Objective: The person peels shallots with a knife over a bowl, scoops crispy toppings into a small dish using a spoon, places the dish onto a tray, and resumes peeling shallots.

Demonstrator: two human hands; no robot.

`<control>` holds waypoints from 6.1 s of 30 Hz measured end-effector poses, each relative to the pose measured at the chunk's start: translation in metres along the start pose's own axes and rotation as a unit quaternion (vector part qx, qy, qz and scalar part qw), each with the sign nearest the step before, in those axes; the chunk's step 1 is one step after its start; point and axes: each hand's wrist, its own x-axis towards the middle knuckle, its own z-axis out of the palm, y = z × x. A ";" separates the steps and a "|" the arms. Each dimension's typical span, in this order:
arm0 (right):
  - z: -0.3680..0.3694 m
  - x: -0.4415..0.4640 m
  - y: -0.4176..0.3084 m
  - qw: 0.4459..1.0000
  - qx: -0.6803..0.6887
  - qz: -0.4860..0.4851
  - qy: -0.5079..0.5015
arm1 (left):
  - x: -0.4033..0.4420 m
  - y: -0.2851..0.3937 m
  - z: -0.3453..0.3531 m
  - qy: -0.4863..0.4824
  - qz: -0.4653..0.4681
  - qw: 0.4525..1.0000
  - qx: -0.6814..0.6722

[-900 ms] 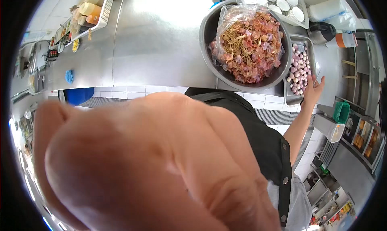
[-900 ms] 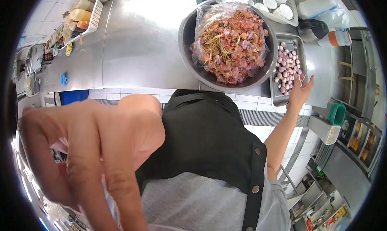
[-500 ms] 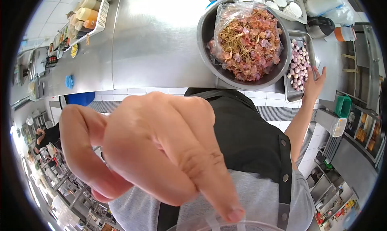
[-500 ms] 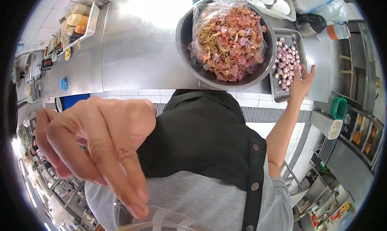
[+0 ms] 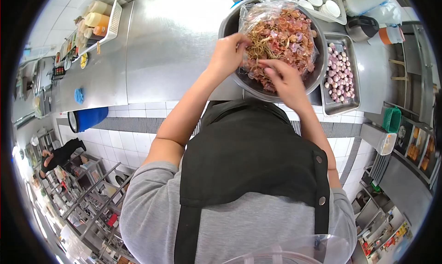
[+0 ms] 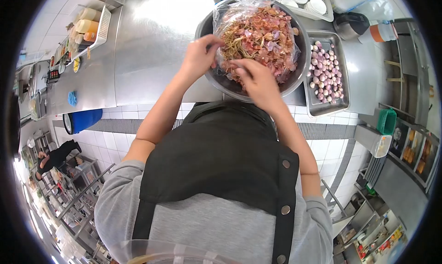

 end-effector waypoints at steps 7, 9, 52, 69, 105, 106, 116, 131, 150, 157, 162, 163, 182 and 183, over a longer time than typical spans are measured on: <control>0.026 0.038 0.032 0.993 -0.089 0.073 0.004 | 0.010 -0.031 0.013 -0.030 0.076 0.944 0.319; 0.019 0.042 0.028 0.990 -0.128 0.057 0.029 | 0.007 -0.025 0.005 -0.061 0.080 0.929 0.357; -0.032 -0.003 -0.004 0.995 0.021 0.031 0.094 | -0.002 0.015 0.049 -0.057 0.076 0.961 -0.261; -0.032 -0.008 0.001 0.999 -0.007 0.031 0.023 | -0.005 0.018 0.037 -0.163 0.030 0.958 -0.233; -0.018 0.001 0.031 0.991 0.123 0.056 0.011 | -0.017 -0.006 0.042 -0.105 -0.032 0.937 -0.331; -0.013 0.001 0.036 0.991 0.123 0.055 0.011 | -0.018 -0.008 0.045 -0.087 -0.020 0.935 -0.343; -0.032 0.003 0.010 0.856 0.454 0.247 -0.010 | -0.012 -0.005 0.038 -0.152 -0.013 0.893 -0.424; -0.024 0.030 0.008 0.867 0.441 0.203 0.110 | -0.008 -0.018 0.031 -0.135 0.036 0.893 -0.429; -0.023 0.015 -0.004 0.979 0.165 0.119 -0.020 | -0.009 -0.013 0.032 -0.070 0.002 0.901 -0.427; -0.002 0.020 0.021 0.992 0.100 -0.030 0.069 | -0.013 -0.012 0.035 -0.074 -0.030 0.858 -0.507; -0.016 0.012 0.005 0.911 0.360 0.201 0.011 | -0.011 -0.011 0.033 -0.082 -0.024 0.865 -0.495; -0.017 0.011 0.004 0.851 0.464 0.245 0.014 | -0.011 -0.010 0.033 -0.089 -0.025 0.865 -0.494; -0.005 0.027 0.008 0.977 0.128 0.114 0.123 | -0.024 -0.019 0.010 -0.029 -0.061 0.913 -0.403; -0.002 0.026 0.010 0.983 0.070 0.096 0.140 | -0.025 -0.022 0.011 -0.031 -0.081 0.904 -0.419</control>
